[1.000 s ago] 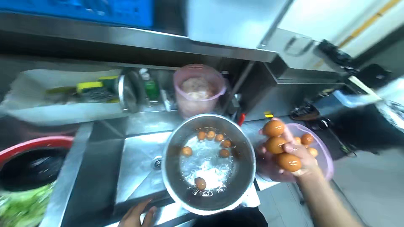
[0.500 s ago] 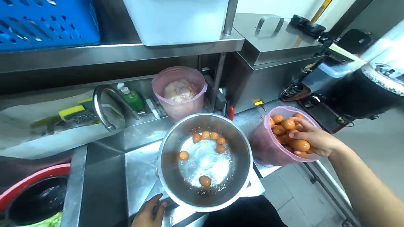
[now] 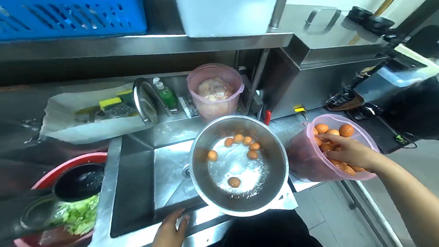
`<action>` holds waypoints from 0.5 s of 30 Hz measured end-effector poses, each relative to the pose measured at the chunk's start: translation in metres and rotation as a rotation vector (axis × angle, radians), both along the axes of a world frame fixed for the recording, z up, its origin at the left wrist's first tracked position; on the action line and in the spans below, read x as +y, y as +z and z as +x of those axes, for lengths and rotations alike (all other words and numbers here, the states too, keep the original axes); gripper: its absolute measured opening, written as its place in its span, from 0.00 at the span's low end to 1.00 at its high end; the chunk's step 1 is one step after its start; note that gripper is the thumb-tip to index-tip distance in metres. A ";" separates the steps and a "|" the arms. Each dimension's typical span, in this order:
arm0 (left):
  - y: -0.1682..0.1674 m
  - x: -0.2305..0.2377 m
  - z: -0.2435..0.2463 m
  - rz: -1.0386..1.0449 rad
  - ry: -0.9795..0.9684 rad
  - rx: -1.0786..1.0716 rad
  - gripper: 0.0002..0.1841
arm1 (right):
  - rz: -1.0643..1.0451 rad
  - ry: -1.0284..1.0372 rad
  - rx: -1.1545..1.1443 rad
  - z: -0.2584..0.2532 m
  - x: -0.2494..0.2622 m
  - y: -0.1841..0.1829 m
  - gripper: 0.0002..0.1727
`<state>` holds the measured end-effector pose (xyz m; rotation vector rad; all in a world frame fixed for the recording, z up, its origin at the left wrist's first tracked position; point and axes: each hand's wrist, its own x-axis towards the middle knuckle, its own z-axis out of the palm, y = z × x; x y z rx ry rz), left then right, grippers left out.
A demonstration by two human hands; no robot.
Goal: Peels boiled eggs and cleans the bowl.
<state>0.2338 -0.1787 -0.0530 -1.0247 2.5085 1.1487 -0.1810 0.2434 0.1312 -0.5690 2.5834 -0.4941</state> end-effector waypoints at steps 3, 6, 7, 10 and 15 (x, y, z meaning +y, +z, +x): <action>0.002 0.002 -0.006 -0.016 0.021 -0.068 0.23 | 0.115 0.022 0.140 0.004 0.001 0.006 0.26; 0.007 0.002 -0.017 -0.013 0.022 -0.107 0.23 | 0.128 0.086 0.436 0.025 -0.031 0.024 0.19; 0.008 0.002 -0.021 -0.012 0.015 -0.113 0.23 | 0.085 0.131 0.479 0.037 -0.053 0.027 0.16; 0.011 0.004 -0.033 -0.005 -0.015 -0.124 0.24 | 0.035 0.303 0.237 0.088 -0.141 -0.003 0.14; 0.031 0.004 -0.041 -0.005 -0.014 -0.077 0.24 | 0.381 0.673 -0.126 0.151 -0.248 -0.131 0.24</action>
